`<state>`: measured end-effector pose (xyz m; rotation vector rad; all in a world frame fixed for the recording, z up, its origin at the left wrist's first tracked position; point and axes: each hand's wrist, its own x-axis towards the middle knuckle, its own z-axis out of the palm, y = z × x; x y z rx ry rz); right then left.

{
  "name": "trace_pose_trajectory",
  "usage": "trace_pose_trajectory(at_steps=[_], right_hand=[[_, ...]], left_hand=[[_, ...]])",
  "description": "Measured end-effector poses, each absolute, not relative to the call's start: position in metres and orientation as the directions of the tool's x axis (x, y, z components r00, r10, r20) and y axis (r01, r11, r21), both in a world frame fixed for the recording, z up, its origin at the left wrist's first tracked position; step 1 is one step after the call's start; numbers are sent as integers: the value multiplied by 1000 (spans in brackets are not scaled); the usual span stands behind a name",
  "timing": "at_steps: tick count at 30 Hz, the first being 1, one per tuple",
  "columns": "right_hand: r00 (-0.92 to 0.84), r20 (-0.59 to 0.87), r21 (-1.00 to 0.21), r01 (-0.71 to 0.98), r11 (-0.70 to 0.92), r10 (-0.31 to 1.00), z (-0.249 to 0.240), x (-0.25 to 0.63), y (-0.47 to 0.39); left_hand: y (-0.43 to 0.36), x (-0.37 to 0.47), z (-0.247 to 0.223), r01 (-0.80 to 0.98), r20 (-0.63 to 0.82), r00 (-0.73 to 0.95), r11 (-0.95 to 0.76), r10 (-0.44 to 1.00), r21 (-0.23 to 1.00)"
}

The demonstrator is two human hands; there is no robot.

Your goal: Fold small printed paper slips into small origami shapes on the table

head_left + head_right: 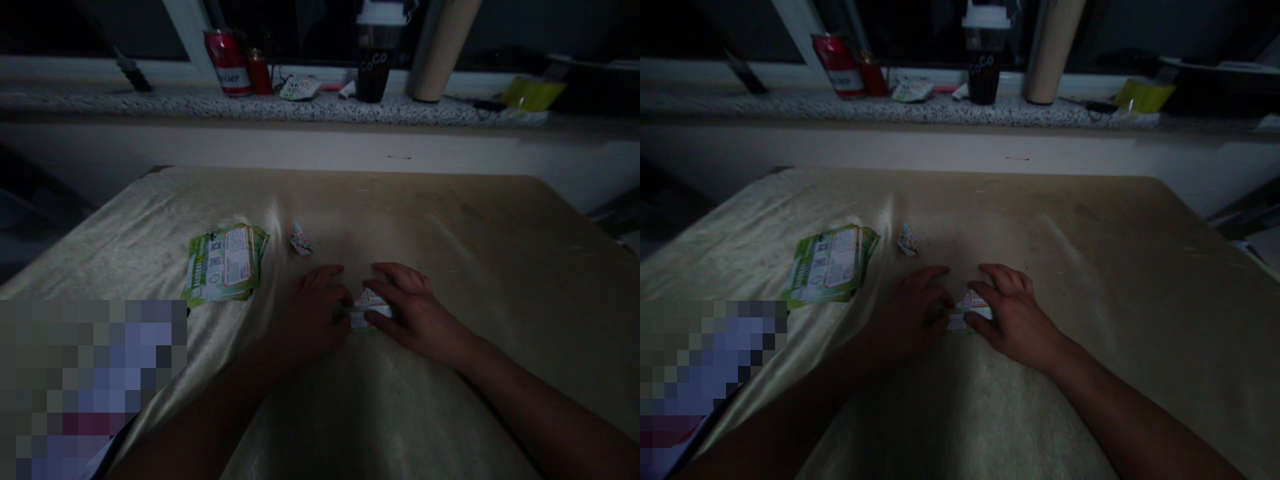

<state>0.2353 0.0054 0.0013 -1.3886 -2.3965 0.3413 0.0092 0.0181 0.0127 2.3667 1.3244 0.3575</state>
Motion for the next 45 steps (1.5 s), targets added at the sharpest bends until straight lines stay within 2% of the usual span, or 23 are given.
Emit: trace_pose_trajectory(at_steps=[11, 20, 25, 32, 37, 45], right_hand=[[-446, 218, -425, 758, 495, 868, -2, 237, 7], [-372, 304, -591, 648, 480, 877, -5, 237, 10], [-317, 327, -639, 619, 456, 890, -5, 237, 9], [-275, 375, -655, 597, 463, 885, -2, 237, 9], [-245, 480, -646, 551, 528, 842, 6, 236, 6], [-270, 628, -574, 473, 669, 730, 15, 235, 4]], left_hand=[[19, 12, 11, 759, 34, 499, -455, 866, 467], [20, 10, 9, 744, 63, 521, -489, 851, 455], [21, 10, 7, 730, 60, 534, -496, 843, 470], [23, 11, 6, 694, 93, 505, -467, 858, 548], [24, 10, 9, 630, 176, 465, -463, 868, 623], [23, 10, 19, 577, 275, 451, -513, 849, 636]])
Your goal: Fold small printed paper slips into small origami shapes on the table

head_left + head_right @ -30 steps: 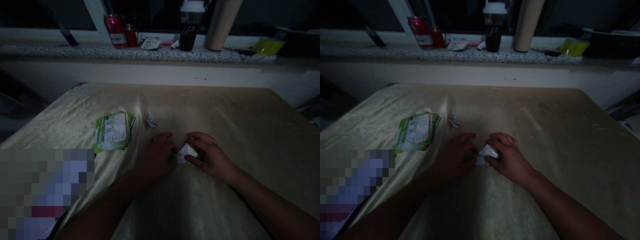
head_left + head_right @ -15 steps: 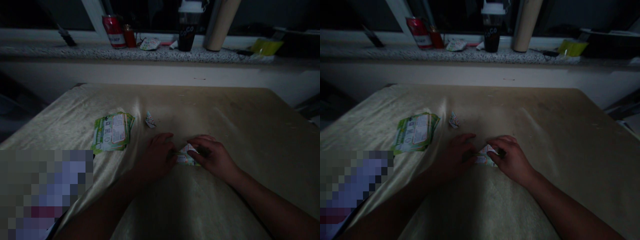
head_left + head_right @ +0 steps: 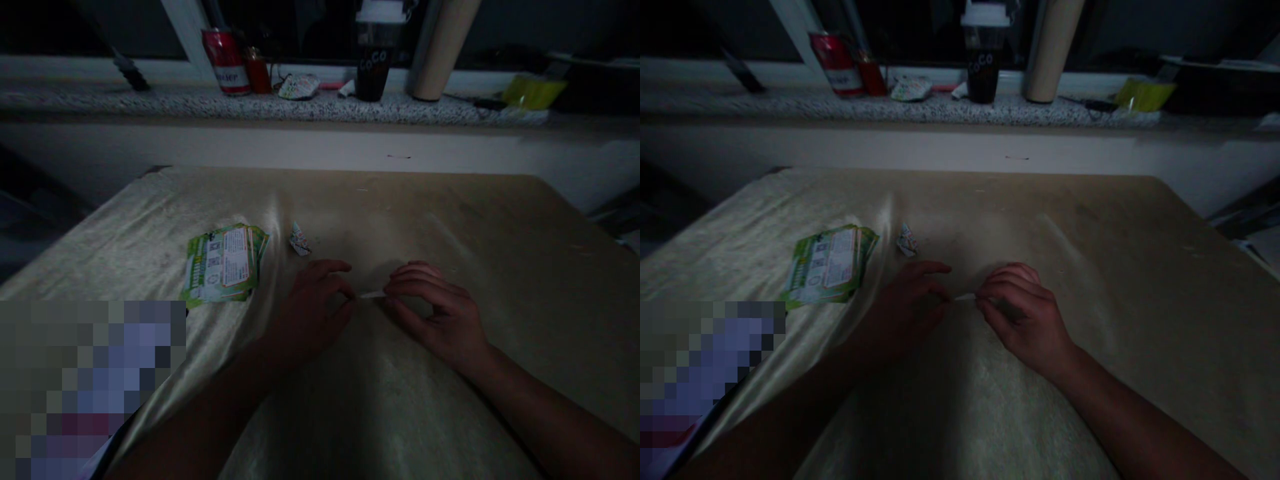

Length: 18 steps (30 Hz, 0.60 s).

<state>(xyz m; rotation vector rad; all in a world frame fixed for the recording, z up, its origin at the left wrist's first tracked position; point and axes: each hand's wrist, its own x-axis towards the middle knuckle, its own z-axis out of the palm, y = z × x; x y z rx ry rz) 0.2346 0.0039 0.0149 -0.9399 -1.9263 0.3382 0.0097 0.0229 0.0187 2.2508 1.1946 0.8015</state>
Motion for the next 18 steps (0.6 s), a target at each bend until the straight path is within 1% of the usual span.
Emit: trace_pose_trajectory(at_steps=[4, 9, 14, 18], right_hand=[[-289, 640, -562, 454, 691, 712, 14, 237, 5], [-303, 610, -598, 430, 677, 732, 13, 238, 5], [-342, 531, -636, 443, 631, 775, 15, 239, 3], [-466, 448, -610, 464, 642, 763, 15, 244, 5]], left_hand=[[23, 8, 16, 568, 312, 464, -549, 829, 613], [23, 7, 15, 582, 302, 485, -561, 821, 589], [23, 5, 17, 596, 271, 525, -576, 807, 559], [23, 4, 15, 595, 255, 570, -606, 781, 527]])
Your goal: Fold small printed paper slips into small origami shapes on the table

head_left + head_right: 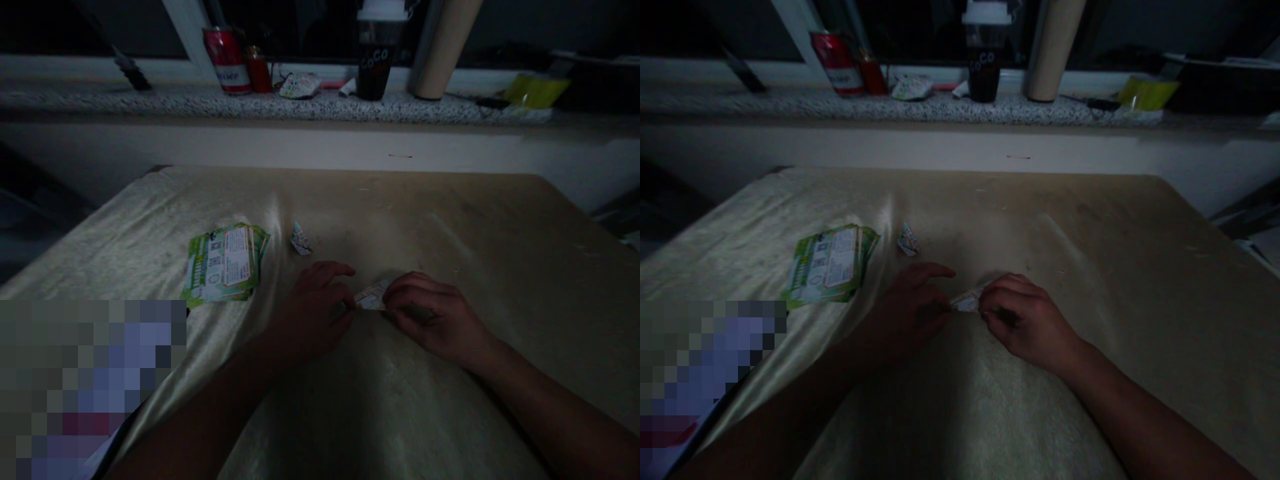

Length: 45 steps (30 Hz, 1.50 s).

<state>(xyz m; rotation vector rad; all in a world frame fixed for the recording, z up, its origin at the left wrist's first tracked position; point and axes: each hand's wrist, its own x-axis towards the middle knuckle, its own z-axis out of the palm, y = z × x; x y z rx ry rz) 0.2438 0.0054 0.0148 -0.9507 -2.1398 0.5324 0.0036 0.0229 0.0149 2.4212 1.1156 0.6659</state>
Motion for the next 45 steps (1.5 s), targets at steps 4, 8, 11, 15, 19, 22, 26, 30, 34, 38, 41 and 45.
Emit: trace_pose_trajectory(at_steps=[4, 8, 11, 15, 19, 22, 26, 30, 34, 38, 41, 45], right_hand=[[-616, 320, -551, 497, 671, 720, 15, 248, 6], [-650, 220, -525, 550, 650, 727, 18, 246, 3], [-657, 195, -516, 563, 646, 728, 21, 244, 1], [-653, 210, -501, 567, 654, 728, 20, 241, 1], [-638, 235, -478, 581, 658, 734, 14, 236, 1], [-622, 247, -476, 590, 652, 743, 9, 232, 0], [-611, 261, -477, 591, 650, 747, 4, 229, -1], [-572, 268, -503, 603, 619, 775, 1, 227, -2], [-551, 259, -518, 614, 596, 793, 0, 225, -2], [-550, 260, -497, 628, 599, 793, 3, 223, -3], [-554, 249, -493, 633, 596, 794, 6, 222, -4], [-557, 239, -491, 637, 594, 795, 7, 221, -4]], left_hand=[[22, 3, 13, 598, 211, 638, -649, 740, 470], [21, 5, 14, 599, 157, 676, -662, 720, 450], [20, 6, 14, 595, 148, 679, -658, 719, 462], [18, 8, 13, 585, 159, 685, -667, 711, 461], [17, 11, 13, 571, 141, 705, -674, 695, 469], [17, 12, 13, 574, 131, 705, -669, 697, 473], [17, 11, 14, 583, 122, 695, -654, 709, 482], [20, 8, 12, 600, 121, 676, -639, 726, 482], [24, 9, 11, 631, 84, 643, -589, 761, 505], [28, 14, 13, 694, 22, 561, -484, 828, 533], [30, 18, 16, 727, -14, 500, -411, 866, 551], [32, 22, 18, 742, -41, 456, -354, 889, 569]])
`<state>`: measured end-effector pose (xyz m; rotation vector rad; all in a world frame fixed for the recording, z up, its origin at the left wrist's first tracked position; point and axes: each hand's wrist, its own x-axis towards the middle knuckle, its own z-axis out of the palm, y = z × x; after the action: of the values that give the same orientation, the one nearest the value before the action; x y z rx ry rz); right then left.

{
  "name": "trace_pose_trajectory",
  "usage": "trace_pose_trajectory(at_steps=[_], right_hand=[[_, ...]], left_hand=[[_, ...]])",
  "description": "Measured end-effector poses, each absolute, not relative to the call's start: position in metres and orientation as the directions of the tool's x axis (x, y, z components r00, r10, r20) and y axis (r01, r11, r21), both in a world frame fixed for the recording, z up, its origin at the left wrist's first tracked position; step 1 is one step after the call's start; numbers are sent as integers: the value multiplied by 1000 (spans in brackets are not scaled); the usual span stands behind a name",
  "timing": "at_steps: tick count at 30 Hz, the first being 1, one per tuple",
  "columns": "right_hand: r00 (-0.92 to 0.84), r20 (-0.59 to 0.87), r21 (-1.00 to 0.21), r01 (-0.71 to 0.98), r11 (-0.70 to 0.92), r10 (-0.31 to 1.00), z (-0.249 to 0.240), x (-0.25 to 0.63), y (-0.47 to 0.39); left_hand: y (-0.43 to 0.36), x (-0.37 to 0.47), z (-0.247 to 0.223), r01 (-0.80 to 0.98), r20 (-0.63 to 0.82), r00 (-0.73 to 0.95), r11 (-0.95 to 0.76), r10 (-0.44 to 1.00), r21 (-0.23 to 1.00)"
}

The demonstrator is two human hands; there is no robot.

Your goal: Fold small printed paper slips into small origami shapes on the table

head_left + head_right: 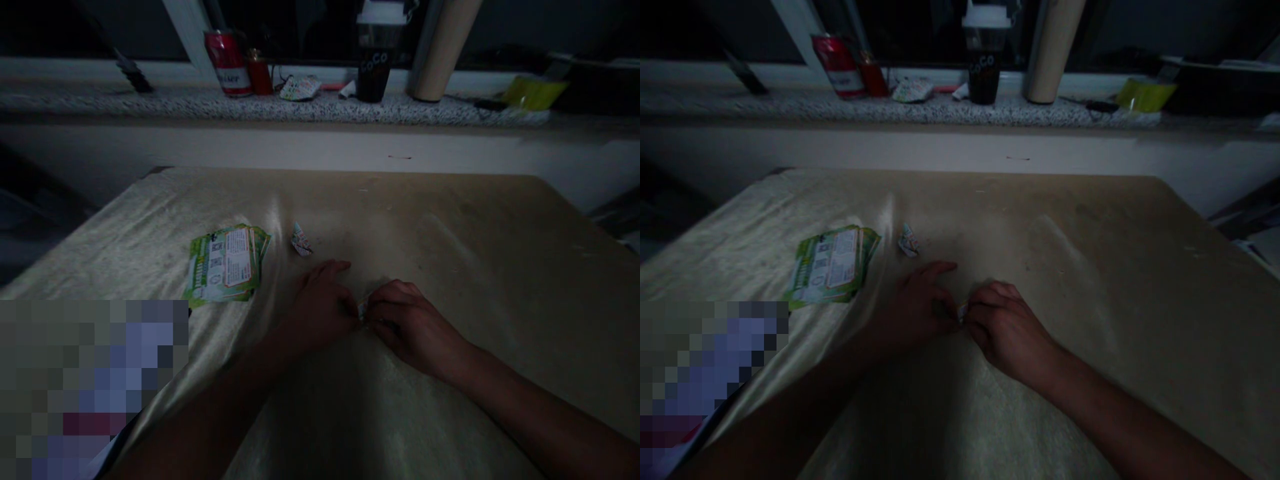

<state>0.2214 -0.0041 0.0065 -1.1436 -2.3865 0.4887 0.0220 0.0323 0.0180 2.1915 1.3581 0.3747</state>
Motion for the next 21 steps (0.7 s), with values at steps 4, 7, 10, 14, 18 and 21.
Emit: trace_pose_trajectory(at_steps=[4, 7, 10, 14, 18, 21], right_hand=[[-560, 217, -483, 650, 586, 800, 7, 221, -4], [-569, 210, -467, 655, 593, 795, 8, 220, -4], [-580, 208, -455, 655, 603, 787, 9, 221, -4], [-579, 208, -458, 655, 601, 789, 9, 221, -4], [-555, 222, -488, 649, 584, 802, 9, 221, -5], [-522, 227, -519, 650, 555, 822, 8, 219, -6]], left_hand=[[34, 22, 19, 748, -58, 443, -334, 895, 573], [36, 21, 19, 748, -70, 445, -327, 893, 578], [38, 19, 20, 747, -94, 456, -323, 885, 582], [41, 16, 23, 749, -122, 469, -321, 875, 579], [43, 14, 24, 750, -138, 476, -318, 869, 580], [43, 13, 23, 750, -139, 487, -332, 862, 572]])
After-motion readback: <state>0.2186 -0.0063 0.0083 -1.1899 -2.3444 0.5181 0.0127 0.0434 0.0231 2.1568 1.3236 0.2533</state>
